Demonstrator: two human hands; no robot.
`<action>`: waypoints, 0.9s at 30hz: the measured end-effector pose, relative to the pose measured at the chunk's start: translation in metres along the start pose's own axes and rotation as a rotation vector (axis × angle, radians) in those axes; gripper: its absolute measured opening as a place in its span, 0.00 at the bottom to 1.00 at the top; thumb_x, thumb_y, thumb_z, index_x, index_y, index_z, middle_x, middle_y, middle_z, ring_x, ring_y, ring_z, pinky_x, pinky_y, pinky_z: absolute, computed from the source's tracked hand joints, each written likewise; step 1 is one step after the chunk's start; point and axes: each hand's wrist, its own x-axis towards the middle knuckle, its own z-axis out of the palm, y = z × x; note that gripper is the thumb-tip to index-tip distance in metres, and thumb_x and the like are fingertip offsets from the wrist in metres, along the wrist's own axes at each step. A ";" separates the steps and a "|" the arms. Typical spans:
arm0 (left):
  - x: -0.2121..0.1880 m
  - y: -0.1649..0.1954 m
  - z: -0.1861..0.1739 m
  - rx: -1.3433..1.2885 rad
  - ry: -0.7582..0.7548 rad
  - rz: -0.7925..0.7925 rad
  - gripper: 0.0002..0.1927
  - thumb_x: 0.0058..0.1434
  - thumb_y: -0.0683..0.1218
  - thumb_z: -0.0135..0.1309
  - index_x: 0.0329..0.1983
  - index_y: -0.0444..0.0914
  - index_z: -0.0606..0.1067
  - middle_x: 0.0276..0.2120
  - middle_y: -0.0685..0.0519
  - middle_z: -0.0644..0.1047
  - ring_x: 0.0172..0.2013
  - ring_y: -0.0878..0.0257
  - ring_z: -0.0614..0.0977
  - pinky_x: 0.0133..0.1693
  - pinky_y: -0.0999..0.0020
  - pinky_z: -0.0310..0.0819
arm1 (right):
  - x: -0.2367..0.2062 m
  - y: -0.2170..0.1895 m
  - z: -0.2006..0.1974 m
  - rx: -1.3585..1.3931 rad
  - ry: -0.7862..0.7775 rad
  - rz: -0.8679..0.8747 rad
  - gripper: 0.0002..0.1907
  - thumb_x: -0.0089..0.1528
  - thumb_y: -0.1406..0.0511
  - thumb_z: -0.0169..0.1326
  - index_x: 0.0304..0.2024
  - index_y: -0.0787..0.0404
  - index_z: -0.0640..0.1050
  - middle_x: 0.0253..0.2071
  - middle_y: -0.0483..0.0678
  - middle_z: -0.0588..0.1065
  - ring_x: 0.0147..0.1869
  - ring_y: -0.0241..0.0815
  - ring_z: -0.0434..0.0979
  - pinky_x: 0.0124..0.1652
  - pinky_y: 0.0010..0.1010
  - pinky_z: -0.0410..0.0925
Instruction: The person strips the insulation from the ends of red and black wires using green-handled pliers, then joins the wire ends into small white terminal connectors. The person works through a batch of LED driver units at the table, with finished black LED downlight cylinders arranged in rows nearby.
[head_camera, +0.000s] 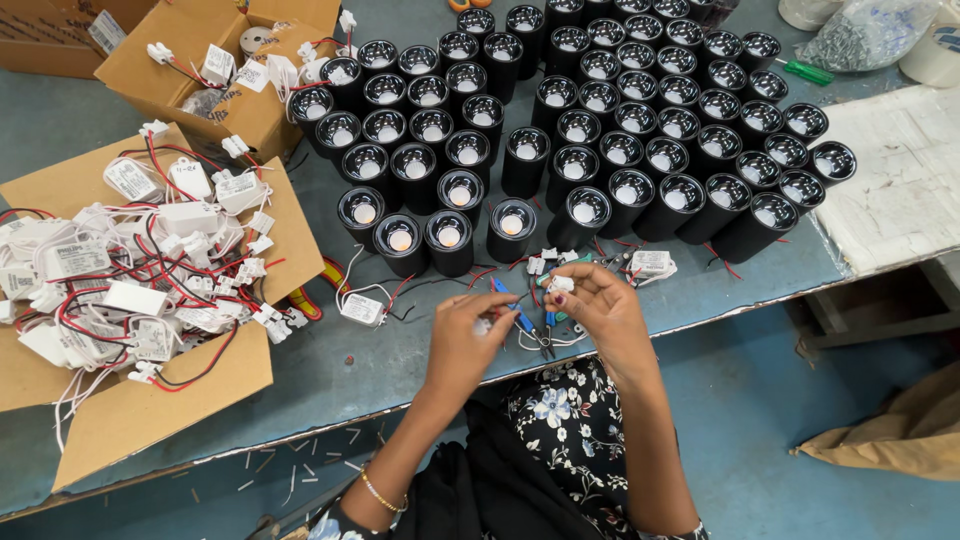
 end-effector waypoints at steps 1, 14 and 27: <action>0.000 0.003 -0.004 -0.068 0.013 -0.046 0.11 0.56 0.44 0.64 0.42 0.41 0.83 0.30 0.54 0.83 0.33 0.62 0.84 0.42 0.66 0.75 | -0.001 -0.001 0.000 -0.010 -0.009 0.007 0.15 0.63 0.72 0.58 0.51 0.71 0.75 0.43 0.51 0.78 0.47 0.37 0.79 0.50 0.30 0.73; -0.021 0.054 -0.049 -0.202 -0.021 -0.105 0.06 0.52 0.41 0.64 0.33 0.35 0.82 0.26 0.55 0.79 0.29 0.66 0.78 0.33 0.71 0.71 | -0.031 -0.003 0.014 0.181 -0.243 0.127 0.14 0.60 0.73 0.61 0.49 0.71 0.76 0.47 0.53 0.78 0.48 0.42 0.81 0.50 0.33 0.74; -0.025 0.068 -0.060 -0.242 -0.126 -0.096 0.06 0.52 0.41 0.63 0.32 0.36 0.81 0.26 0.56 0.78 0.30 0.67 0.77 0.35 0.72 0.71 | -0.041 -0.009 0.019 0.227 -0.267 0.083 0.14 0.59 0.74 0.63 0.46 0.72 0.76 0.46 0.56 0.78 0.46 0.42 0.80 0.48 0.34 0.75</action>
